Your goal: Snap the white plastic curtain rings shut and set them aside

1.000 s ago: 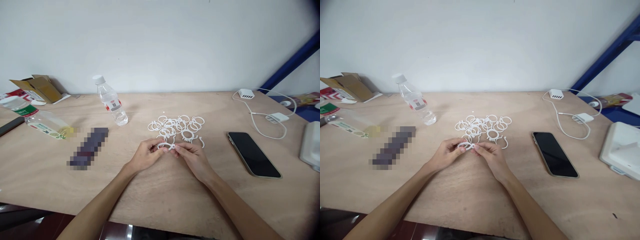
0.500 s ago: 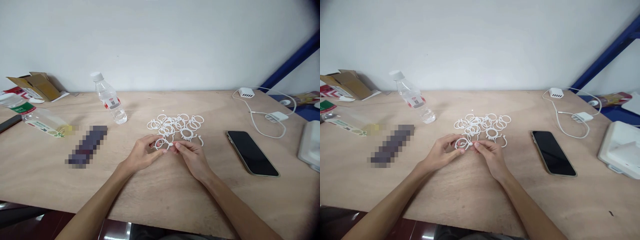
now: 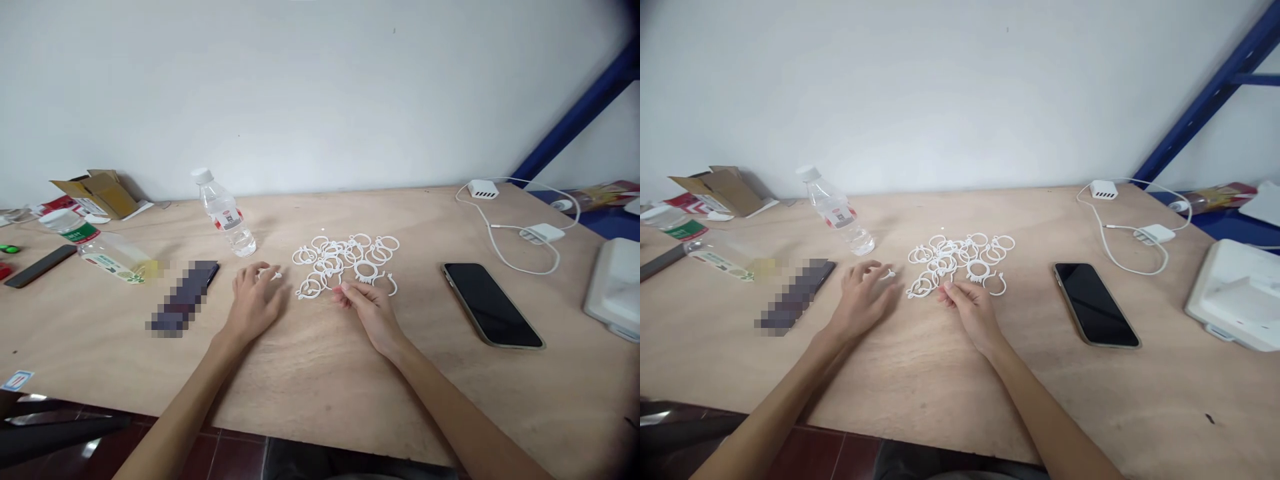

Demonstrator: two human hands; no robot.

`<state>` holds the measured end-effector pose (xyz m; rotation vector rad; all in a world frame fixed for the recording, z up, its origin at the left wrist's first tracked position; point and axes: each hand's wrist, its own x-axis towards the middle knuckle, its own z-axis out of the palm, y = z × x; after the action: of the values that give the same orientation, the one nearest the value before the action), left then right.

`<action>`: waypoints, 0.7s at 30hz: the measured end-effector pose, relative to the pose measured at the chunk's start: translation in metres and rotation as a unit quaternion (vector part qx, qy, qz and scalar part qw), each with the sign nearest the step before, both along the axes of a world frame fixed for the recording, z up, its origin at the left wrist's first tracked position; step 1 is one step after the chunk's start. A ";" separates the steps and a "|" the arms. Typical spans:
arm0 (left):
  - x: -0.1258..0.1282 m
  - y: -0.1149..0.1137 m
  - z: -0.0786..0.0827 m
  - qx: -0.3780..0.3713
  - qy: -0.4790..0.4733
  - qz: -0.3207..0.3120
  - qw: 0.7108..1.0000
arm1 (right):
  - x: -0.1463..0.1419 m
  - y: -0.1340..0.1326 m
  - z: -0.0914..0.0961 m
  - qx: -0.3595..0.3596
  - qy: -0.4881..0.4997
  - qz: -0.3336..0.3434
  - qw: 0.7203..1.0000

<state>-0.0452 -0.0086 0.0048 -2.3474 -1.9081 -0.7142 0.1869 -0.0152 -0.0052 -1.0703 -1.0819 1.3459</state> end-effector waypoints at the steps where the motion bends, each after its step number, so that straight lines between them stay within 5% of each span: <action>1: 0.007 -0.003 0.001 -0.011 -0.004 -0.029 1.000 | 0.000 0.000 0.000 0.000 -0.002 0.000 1.000; 8: 0.031 -0.011 0.010 -0.097 -0.015 -0.116 0.988 | -0.001 0.000 0.003 0.011 -0.019 -0.005 1.000; 14: 0.036 -0.016 0.037 -0.016 -0.050 -0.215 0.975 | -0.008 -0.010 0.004 0.092 -0.095 0.090 0.987; 21: 0.056 -0.011 0.031 0.059 -0.157 -0.252 0.953 | -0.012 -0.013 0.003 0.099 -0.123 0.035 0.987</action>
<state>0.0113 -0.0195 0.0356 -2.7997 -1.2852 -1.2634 0.1754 -0.0280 -0.0027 -1.0773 -1.4157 1.1525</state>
